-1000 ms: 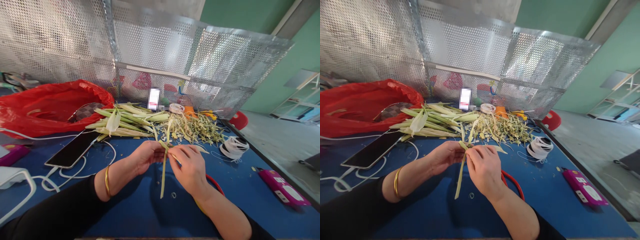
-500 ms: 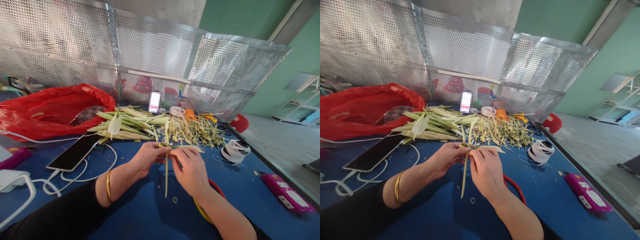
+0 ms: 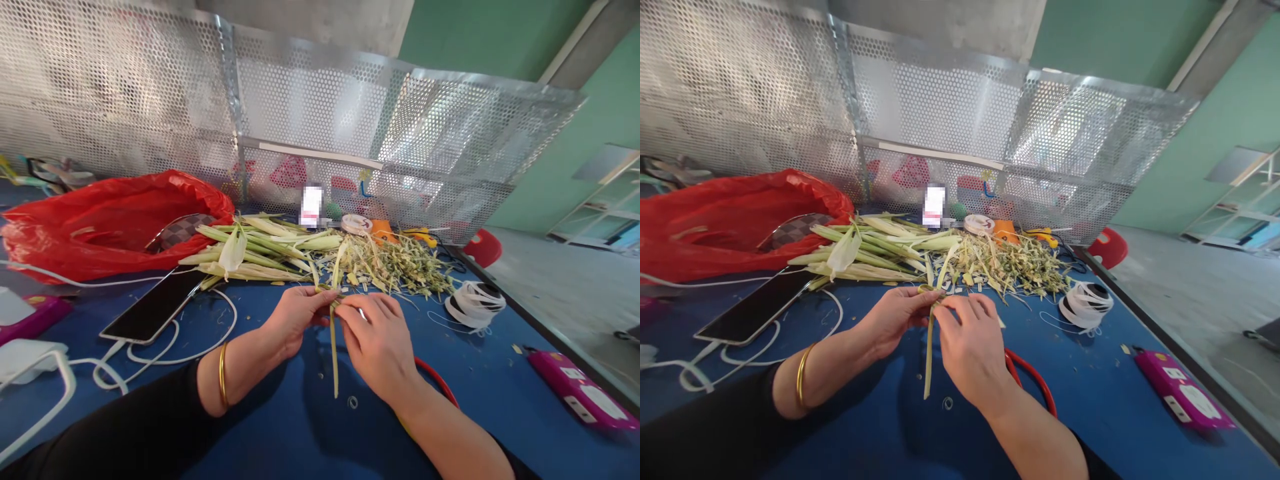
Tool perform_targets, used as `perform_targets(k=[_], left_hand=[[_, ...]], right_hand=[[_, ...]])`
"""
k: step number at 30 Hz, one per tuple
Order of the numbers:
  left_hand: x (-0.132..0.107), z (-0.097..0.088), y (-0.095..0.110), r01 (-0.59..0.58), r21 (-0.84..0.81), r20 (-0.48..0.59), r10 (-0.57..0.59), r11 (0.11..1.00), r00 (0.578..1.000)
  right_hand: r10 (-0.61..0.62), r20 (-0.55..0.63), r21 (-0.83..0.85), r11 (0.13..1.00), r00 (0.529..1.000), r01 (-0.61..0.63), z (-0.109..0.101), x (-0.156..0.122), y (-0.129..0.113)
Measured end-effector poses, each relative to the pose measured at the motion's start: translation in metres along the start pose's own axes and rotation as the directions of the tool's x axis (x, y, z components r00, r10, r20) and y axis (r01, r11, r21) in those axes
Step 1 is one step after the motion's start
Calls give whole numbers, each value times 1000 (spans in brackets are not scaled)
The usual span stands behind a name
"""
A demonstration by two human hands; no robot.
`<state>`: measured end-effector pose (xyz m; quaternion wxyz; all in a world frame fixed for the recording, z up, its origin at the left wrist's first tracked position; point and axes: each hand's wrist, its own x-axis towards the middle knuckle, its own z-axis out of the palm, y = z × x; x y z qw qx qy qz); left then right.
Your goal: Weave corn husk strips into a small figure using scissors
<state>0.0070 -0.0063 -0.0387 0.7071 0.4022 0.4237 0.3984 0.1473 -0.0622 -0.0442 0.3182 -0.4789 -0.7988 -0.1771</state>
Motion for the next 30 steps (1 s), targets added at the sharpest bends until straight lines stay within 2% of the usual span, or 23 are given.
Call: perform_targets(k=[5, 11, 13, 15, 17, 18, 20, 22, 24, 26, 28, 30], left_hand=[[0, 0, -2, -5, -31, -12, 5, 1000, 1000], [-2, 4, -8, 35, -50, 3, -35, 998, 999], [-2, 4, -10, 43, -44, 14, -42, 998, 999], [-2, 4, -11, 33, 0, 8, -33, 999, 999], [-2, 3, -12, 13, 74, 8, -14, 997, 1000], [-3, 3, -11, 5, 112, 16, -7, 994, 1000], [-3, 3, -11, -7, 168, 45, 0, 986, 999], [-4, 4, -9, -13, 184, 68, 0, 983, 998], [-5, 5, -8, -6, 172, 74, -7, 985, 997], [-6, 6, -8, 8, 151, 77, -19, 989, 997], [-6, 7, -8, 2, 142, 91, -15, 990, 996], [-6, 7, -10, -24, 155, 105, 8, 988, 994]], right_hand=[[-179, 64, -46, 982, 982, 182, 4, -3, -2], [-271, 65, -88, 957, 960, 276, 4, -5, -5], [-267, 60, -43, 962, 962, 269, 4, -4, -6], [-172, 24, 76, 983, 985, 170, 3, -4, -5], [18, -38, 211, 977, 999, -10, 3, -3, -1], [133, -52, 268, 957, 990, -115, 3, -2, 2], [355, -3, 358, 873, 935, -331, 4, -1, 10], [512, 166, 428, 733, 843, -529, 8, -1, 19], [582, 327, 456, 592, 744, -664, 12, -1, 25], [612, 391, 435, 535, 687, -724, 15, 0, 27], [630, 375, 369, 572, 680, -733, 15, 1, 26], [630, 349, 304, 624, 693, -720, 14, 2, 23]])
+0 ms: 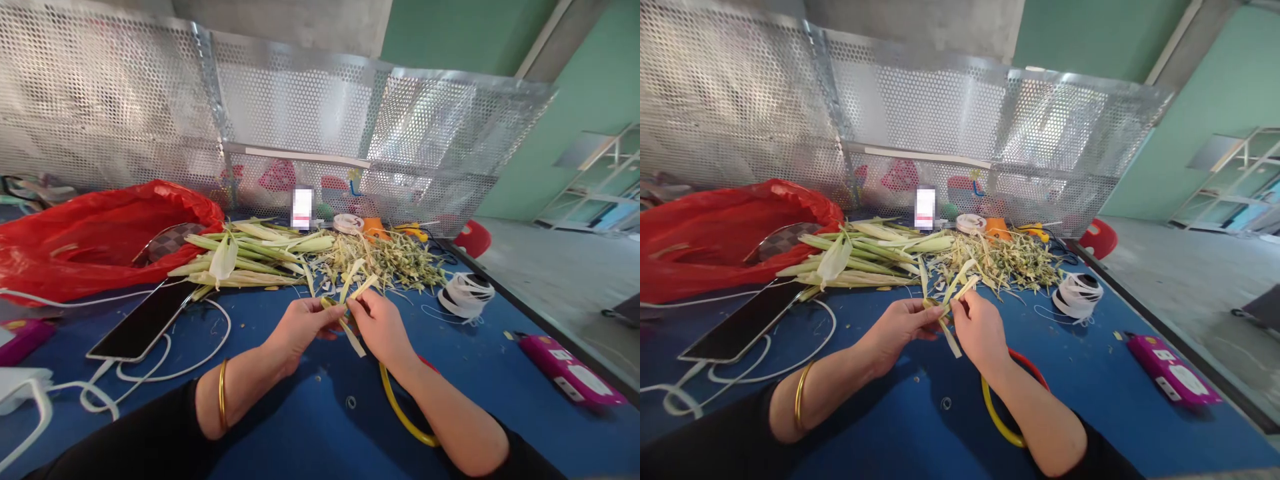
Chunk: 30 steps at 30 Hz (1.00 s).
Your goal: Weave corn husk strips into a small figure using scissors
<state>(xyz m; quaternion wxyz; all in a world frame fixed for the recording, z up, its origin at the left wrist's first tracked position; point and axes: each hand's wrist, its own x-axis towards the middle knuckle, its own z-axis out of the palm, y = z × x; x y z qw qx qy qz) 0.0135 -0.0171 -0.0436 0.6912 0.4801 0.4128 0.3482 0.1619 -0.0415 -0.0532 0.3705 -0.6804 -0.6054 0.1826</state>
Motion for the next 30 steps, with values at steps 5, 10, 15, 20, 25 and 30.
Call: perform_targets(k=[5, 10, 15, 20, 25, 30], left_hand=[[3, -2, -4, -18, -2, -51, 18, 1000, 999], [10, -9, -3, -37, -71, -184, 23, 997, 983], [13, -13, -4, -35, -83, -159, 21, 996, 987], [12, -10, -4, -35, -82, -139, 23, 996, 990], [8, -4, -2, -35, -67, -115, 27, 997, 993], [3, -1, 0, -7, 95, -39, 11, 995, 999]], right_hand=[[-19, 12, 21, 1000, 1000, 19, -1, -1, -4], [-151, 105, 25, 988, 983, 149, -6, -5, -5], [-327, 250, 129, 944, 911, 304, -15, -8, -10], [-268, 401, 454, 889, 876, 64, -20, -2, -11], [-361, 138, 331, 894, 922, 301, -12, -3, -5], [-637, -141, -250, 763, 757, 596, -10, -5, -5]])
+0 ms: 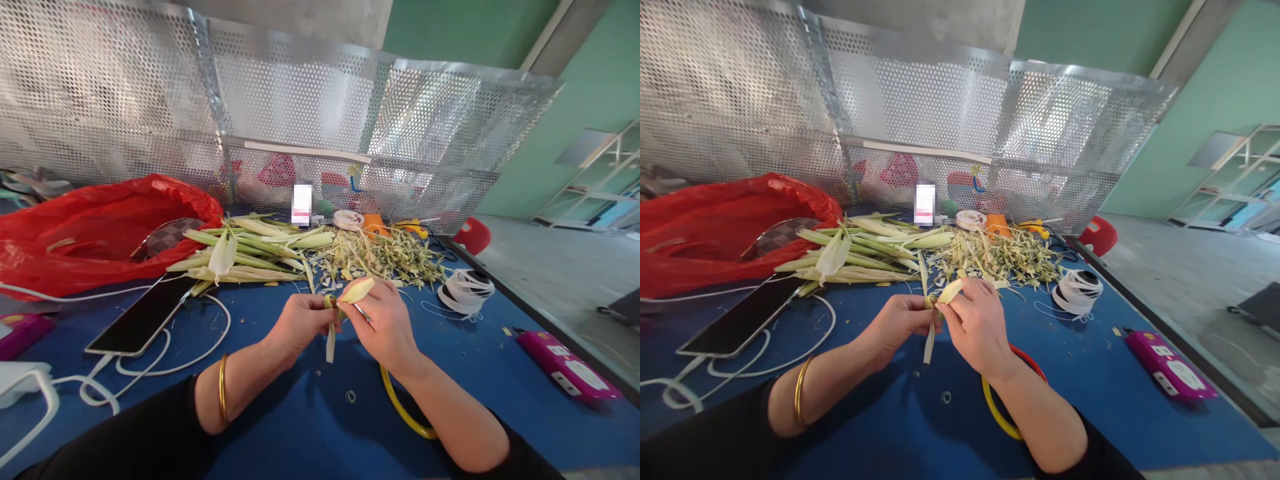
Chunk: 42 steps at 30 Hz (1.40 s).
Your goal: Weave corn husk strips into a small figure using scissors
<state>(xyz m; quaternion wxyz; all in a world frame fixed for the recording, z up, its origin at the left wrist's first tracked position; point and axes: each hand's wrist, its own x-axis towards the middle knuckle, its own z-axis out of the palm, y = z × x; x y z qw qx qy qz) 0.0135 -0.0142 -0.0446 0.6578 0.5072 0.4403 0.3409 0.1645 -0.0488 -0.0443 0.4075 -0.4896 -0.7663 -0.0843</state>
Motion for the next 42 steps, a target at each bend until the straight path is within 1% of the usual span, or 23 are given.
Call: perform_targets(k=[1, 3, 5, 8, 11, 13, 14, 16, 18, 19, 20, 22, 24, 27, 30, 32, 34, 37, 39, 42], left_hand=[[0, 0, 1, 6, 24, 23, -7, 1000, 1000], [-1, -2, 2, 14, 53, 70, -17, 999, 997], [-1, -3, 4, 29, 51, 118, -35, 998, 992], [-1, -2, 3, 50, 24, 165, -53, 998, 985], [-3, 1, -1, 0, 51, 163, -8, 999, 987], [-3, 4, -3, -9, 64, 111, 2, 998, 994], [-3, 5, -4, 6, 54, 74, -10, 999, 997], [-2, 4, -4, 45, 4, 8, -45, 999, 999], [0, 2, -2, 52, -67, -35, -55, 996, 998], [1, 0, 0, 49, -104, -47, -54, 993, 997], [2, -2, 2, 46, -139, -57, -54, 989, 997], [3, -6, 5, 46, -188, -70, -61, 981, 996], [3, -7, 6, 58, -212, -79, -76, 976, 994], [2, -7, 6, 73, -208, -78, -91, 975, 993], [1, -7, 5, 50, -194, -76, -66, 980, 995], [2, -7, 4, 25, -193, -77, -41, 981, 996], [3, -7, 3, 13, -204, -74, -28, 979, 997], [5, -7, 2, 10, -244, -69, -27, 970, 997], [5, -6, 1, -1, -273, -68, -18, 962, 998], [3, -5, 4, -34, -305, -77, 11, 952, 997]], right_hand=[[-12, 16, -35, 999, 1000, 13, 0, 0, 1], [16, 69, -67, 998, 997, -12, 1, 1, 3], [77, 118, -103, 993, 990, -65, 2, 0, 5], [173, 148, -128, 980, 974, -154, 4, -2, 7], [249, 171, -91, 968, 953, -236, 6, -2, 5], [263, 187, -83, 964, 947, -251, 7, -2, 4], [254, 181, -83, 967, 950, -242, 7, -1, 3], [206, 121, -88, 977, 971, -196, 5, -1, 3], [128, 19, -102, 987, 992, -125, 1, 0, 4], [86, -14, -113, 990, 996, -87, 0, 1, 4], [45, -21, -125, 991, 999, -47, -2, 2, 5], [-15, 28, -144, 989, 1000, 19, -5, 3, 6], [-42, 95, -154, 986, 995, 56, -5, 4, 7], [-34, 134, -168, 984, 990, 56, -4, 5, 6], [-15, 146, -151, 988, 989, 37, -4, 5, 4], [5, 149, -110, 994, 989, 11, -3, 4, 1], [50, 169, -44, 998, 984, -43, -3, 2, -2], [153, 240, 97, 979, 959, -180, -3, 1, -5], [225, 295, 209, 933, 929, -293, -3, 1, -5], [307, 359, 339, 837, 881, -430, -3, 2, -4]])
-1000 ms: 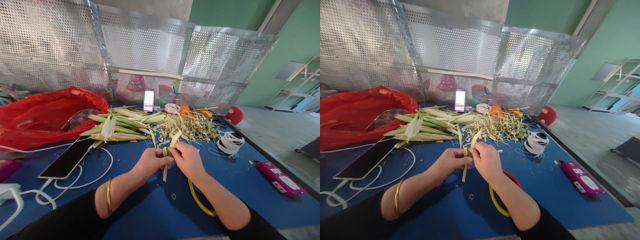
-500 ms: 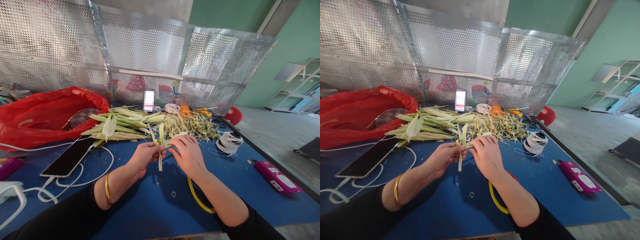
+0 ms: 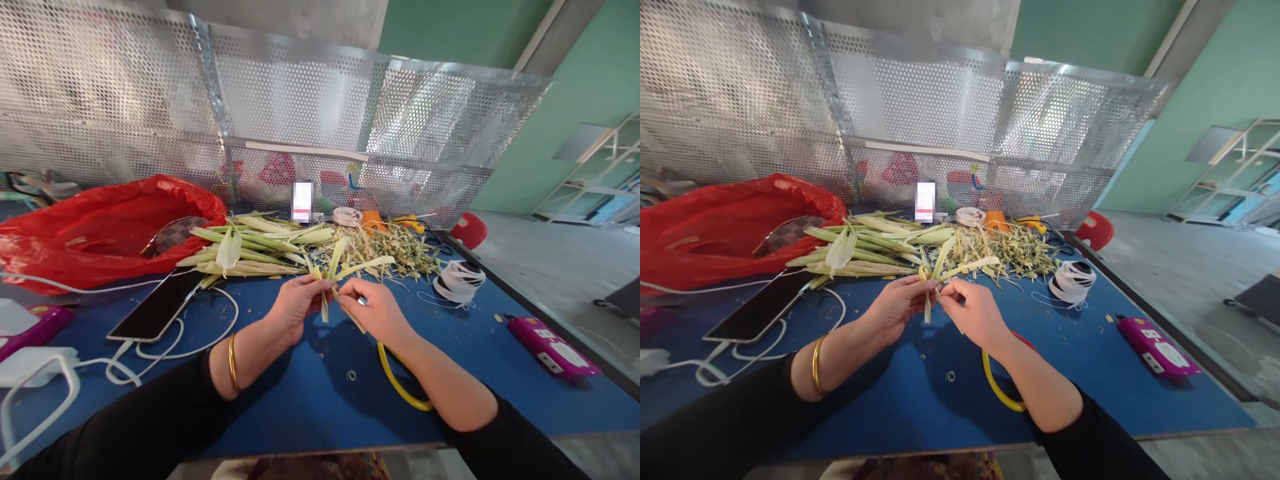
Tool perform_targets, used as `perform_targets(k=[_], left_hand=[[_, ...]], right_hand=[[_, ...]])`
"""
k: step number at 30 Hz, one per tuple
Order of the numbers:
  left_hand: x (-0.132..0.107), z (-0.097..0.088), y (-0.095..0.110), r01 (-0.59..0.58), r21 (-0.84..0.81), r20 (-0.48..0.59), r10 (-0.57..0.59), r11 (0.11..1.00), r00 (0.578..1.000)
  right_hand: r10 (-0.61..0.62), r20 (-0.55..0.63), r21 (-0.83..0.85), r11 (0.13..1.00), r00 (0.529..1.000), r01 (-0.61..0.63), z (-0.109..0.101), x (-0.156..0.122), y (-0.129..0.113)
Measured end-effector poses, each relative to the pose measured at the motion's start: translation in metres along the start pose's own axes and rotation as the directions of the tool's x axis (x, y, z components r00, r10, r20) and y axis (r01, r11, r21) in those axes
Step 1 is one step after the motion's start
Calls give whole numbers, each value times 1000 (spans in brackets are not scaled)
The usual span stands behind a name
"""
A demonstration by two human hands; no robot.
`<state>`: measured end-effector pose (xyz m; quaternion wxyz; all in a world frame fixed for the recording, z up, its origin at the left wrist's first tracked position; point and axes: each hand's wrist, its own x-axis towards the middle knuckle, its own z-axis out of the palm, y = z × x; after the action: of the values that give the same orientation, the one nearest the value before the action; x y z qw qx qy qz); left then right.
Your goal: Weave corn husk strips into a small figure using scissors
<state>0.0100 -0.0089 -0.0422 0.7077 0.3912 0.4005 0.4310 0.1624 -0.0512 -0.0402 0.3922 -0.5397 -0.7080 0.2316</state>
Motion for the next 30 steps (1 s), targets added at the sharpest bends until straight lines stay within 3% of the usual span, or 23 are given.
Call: perform_targets(k=[6, 10, 14, 17, 20, 25, 30], left_hand=[[-2, 1, 6, -23, -34, -44, 21, 999, 999], [0, 0, 4, 6, 20, -16, -6, 1000, 1000], [3, -2, 0, 23, 72, -6, -23, 997, 1000], [4, -3, -1, 11, 69, 2, -12, 998, 1000], [3, -3, 0, 13, 88, -7, -12, 996, 1000], [1, -2, -2, 27, 139, 0, -27, 990, 1000], [0, -2, -3, 24, 182, -19, -21, 983, 1000]], right_hand=[[170, 80, 287, 940, 982, -186, 3, 3, 3], [246, -130, 480, 863, 961, -155, 5, 6, 6], [146, -353, 396, 918, 924, 6, 2, 4, 5], [-32, -390, 254, 957, 920, 141, 0, 0, 3], [-178, -399, 192, 943, 899, 272, 0, -2, 2], [-87, -290, 355, 915, 953, 191, 0, 0, 0], [37, -273, 376, 924, 961, 71, -2, 4, -1]])
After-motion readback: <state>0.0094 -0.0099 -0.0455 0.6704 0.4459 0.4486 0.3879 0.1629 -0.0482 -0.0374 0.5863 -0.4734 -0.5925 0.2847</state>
